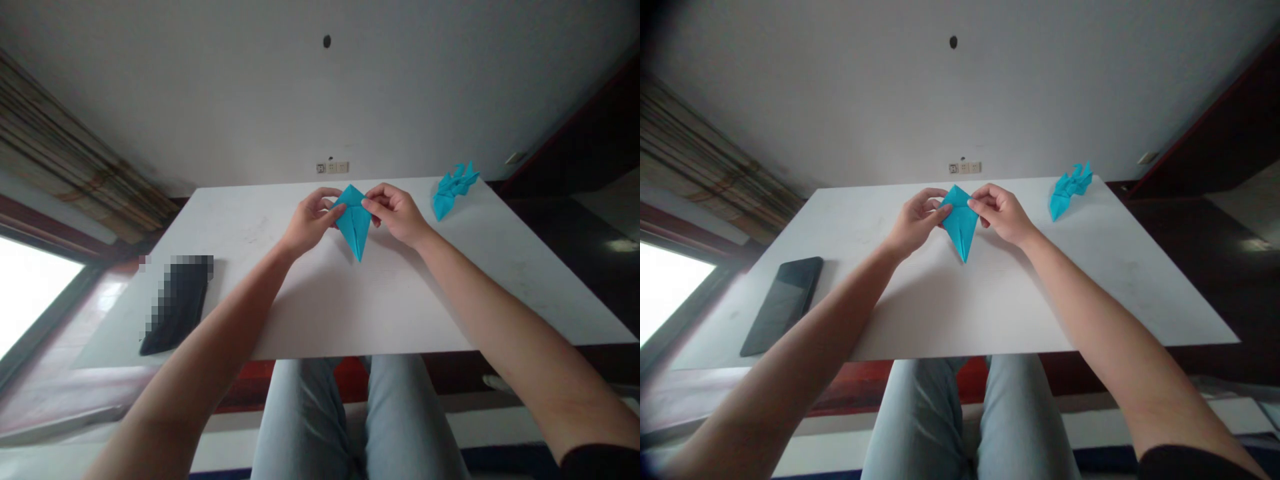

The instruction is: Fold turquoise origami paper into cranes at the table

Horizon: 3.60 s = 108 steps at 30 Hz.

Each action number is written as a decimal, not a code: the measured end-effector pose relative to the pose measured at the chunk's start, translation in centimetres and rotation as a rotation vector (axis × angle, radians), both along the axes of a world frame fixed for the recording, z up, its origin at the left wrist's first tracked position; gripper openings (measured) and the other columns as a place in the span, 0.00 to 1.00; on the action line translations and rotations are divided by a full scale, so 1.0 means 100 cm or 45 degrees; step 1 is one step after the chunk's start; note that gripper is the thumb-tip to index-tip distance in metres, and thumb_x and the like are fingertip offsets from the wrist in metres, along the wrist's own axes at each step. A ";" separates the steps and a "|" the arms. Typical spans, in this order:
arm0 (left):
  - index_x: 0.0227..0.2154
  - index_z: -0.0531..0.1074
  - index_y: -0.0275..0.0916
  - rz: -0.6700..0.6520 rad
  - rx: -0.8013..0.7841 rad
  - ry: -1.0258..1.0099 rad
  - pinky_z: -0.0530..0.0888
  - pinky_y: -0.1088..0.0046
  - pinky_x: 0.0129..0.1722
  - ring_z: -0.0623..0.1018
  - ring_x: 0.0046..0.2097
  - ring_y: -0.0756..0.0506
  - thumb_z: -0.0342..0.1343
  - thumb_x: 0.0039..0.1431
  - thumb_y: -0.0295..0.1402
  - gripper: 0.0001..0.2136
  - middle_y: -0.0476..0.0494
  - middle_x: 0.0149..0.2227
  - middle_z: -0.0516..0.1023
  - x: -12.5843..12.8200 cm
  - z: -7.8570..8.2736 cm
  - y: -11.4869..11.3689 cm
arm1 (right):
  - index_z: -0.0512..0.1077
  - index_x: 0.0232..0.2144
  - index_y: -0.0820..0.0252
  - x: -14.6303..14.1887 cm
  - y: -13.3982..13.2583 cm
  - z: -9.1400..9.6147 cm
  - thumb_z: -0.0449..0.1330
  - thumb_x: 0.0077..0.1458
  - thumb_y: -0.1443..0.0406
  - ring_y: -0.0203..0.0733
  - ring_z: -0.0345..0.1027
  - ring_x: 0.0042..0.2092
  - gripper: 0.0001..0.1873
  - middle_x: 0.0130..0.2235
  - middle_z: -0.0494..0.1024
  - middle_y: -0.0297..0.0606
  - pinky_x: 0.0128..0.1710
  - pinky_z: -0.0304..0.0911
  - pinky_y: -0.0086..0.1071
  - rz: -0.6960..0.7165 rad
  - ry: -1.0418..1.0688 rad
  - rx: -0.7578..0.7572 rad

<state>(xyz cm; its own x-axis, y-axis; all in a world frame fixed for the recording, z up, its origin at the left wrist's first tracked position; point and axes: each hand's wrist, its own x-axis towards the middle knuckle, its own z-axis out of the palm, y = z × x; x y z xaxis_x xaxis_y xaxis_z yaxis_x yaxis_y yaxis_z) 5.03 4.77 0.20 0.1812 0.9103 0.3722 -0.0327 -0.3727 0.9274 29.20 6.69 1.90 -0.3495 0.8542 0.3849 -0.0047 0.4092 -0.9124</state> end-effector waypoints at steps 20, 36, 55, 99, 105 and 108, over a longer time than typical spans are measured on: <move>0.42 0.89 0.37 -0.050 -0.140 -0.023 0.85 0.63 0.49 0.88 0.44 0.42 0.71 0.66 0.59 0.25 0.37 0.44 0.91 0.000 0.011 -0.009 | 0.84 0.37 0.55 0.001 -0.008 0.008 0.78 0.59 0.38 0.40 0.74 0.33 0.28 0.34 0.84 0.38 0.27 0.73 0.33 0.009 -0.046 -0.047; 0.49 0.87 0.38 0.048 -0.089 0.074 0.86 0.63 0.48 0.87 0.44 0.43 0.75 0.67 0.53 0.22 0.37 0.46 0.89 -0.005 0.000 0.001 | 0.79 0.52 0.48 0.005 0.009 -0.008 0.72 0.63 0.33 0.40 0.69 0.30 0.32 0.31 0.73 0.29 0.31 0.71 0.36 0.037 -0.097 0.037; 0.50 0.79 0.43 0.229 0.130 0.776 0.72 0.67 0.43 0.79 0.39 0.44 0.72 0.61 0.33 0.16 0.47 0.39 0.84 -0.010 -0.022 0.000 | 0.81 0.45 0.50 0.002 -0.001 -0.010 0.71 0.66 0.36 0.44 0.66 0.37 0.27 0.42 0.80 0.38 0.39 0.63 0.40 -0.051 -0.427 0.317; 0.55 0.83 0.40 -0.079 0.308 1.204 0.82 0.59 0.59 0.89 0.54 0.36 0.68 0.65 0.37 0.17 0.38 0.52 0.91 -0.020 0.019 -0.019 | 0.84 0.50 0.54 0.026 0.009 -0.013 0.76 0.57 0.56 0.52 0.75 0.45 0.19 0.51 0.83 0.45 0.46 0.72 0.42 0.152 -0.823 0.364; 0.60 0.83 0.39 0.130 0.332 1.504 0.81 0.56 0.60 0.87 0.60 0.31 0.55 0.75 0.32 0.17 0.32 0.59 0.88 0.001 0.019 -0.026 | 0.84 0.51 0.55 0.021 0.013 -0.019 0.63 0.64 0.66 0.60 0.79 0.55 0.15 0.53 0.87 0.47 0.60 0.72 0.49 0.065 -0.886 0.556; 0.56 0.84 0.39 0.224 0.220 1.563 0.81 0.57 0.57 0.88 0.56 0.31 0.49 0.82 0.36 0.17 0.30 0.54 0.89 0.007 0.021 -0.028 | 0.83 0.48 0.56 0.017 0.012 -0.019 0.62 0.66 0.66 0.62 0.79 0.56 0.12 0.53 0.88 0.49 0.61 0.72 0.51 -0.032 -0.929 0.527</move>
